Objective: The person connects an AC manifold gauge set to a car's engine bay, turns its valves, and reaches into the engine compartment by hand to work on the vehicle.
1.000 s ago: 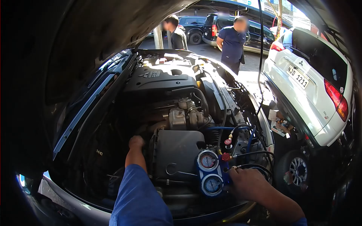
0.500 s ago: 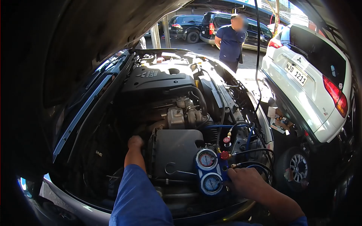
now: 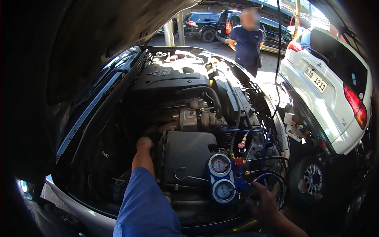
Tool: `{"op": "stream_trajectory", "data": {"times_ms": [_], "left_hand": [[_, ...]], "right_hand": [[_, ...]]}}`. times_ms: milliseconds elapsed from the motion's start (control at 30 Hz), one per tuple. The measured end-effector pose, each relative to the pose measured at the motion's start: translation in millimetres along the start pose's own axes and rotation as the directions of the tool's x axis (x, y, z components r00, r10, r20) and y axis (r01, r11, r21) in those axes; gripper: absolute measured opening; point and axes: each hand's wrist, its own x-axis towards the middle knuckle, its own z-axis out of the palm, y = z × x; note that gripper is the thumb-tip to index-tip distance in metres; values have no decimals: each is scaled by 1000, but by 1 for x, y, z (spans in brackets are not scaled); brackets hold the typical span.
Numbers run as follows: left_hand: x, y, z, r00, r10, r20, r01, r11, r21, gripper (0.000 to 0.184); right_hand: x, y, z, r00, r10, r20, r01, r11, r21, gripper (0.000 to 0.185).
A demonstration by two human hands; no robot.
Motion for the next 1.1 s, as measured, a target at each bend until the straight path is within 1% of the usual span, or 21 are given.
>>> {"op": "stream_trajectory", "data": {"times_ms": [67,100,133,167,267,367,467,567,667,767,867,933,967,1000,1033,1067,1100], "left_hand": [[-8,-5,-2,1000,-21,7,21,1000,-6,35],[-15,-1,-8,999,-41,16,41,999,-12,34],[-4,-8,0,1000,-27,7,28,997,-74,39],[-9,-6,-4,999,-34,7,34,997,-67,38],[-16,-1,-9,999,-40,9,41,997,-63,37],[-15,-1,-8,999,-37,1,37,999,-26,37],[-15,1,-10,999,-53,12,53,998,-15,37],[-22,5,-16,996,-82,42,83,996,-25,37],[-18,5,-13,995,-96,31,97,995,-37,39],[-10,-1,-9,998,-19,51,20,1000,-4,42],[13,-6,-9,977,67,204,-72,997,15,56],[77,-35,15,931,71,359,6,978,-208,73],[62,-37,-16,929,93,359,2,966,-258,78],[78,-52,-23,966,133,221,-80,970,-232,76],[97,-67,-28,982,169,79,-153,971,-184,75],[116,-83,-35,989,149,-3,-148,979,-142,71],[131,-100,-35,960,186,-209,-208,975,-84,66]], "right_hand": [[-11,10,17,995,-86,-54,80,990,-115,53],[-13,13,24,985,-144,-91,134,985,-106,49],[-15,15,30,972,-196,-131,184,978,-97,46],[-15,18,34,953,-244,-178,231,969,-90,43],[-17,14,38,935,-275,-225,246,958,-148,38],[-18,27,29,949,-298,-101,283,948,-142,53],[-16,31,30,950,-301,-82,295,952,-83,45],[-12,24,27,957,-277,-83,273,960,-56,35],[-7,20,36,920,-343,-191,330,939,-99,37],[-10,23,35,943,-289,-165,284,957,-51,34],[-10,-3,32,993,-15,-116,5,996,-90,33],[-11,-37,39,982,124,-145,-132,990,-47,25],[-10,-50,42,965,194,-177,-201,979,-26,22],[-12,-56,48,962,153,-224,-173,983,-68,20],[-13,-57,56,955,118,-270,-155,981,-118,18],[-14,-56,63,946,84,-313,-144,974,-173,17],[-13,-55,66,936,71,-346,-135,977,-165,16]]}}
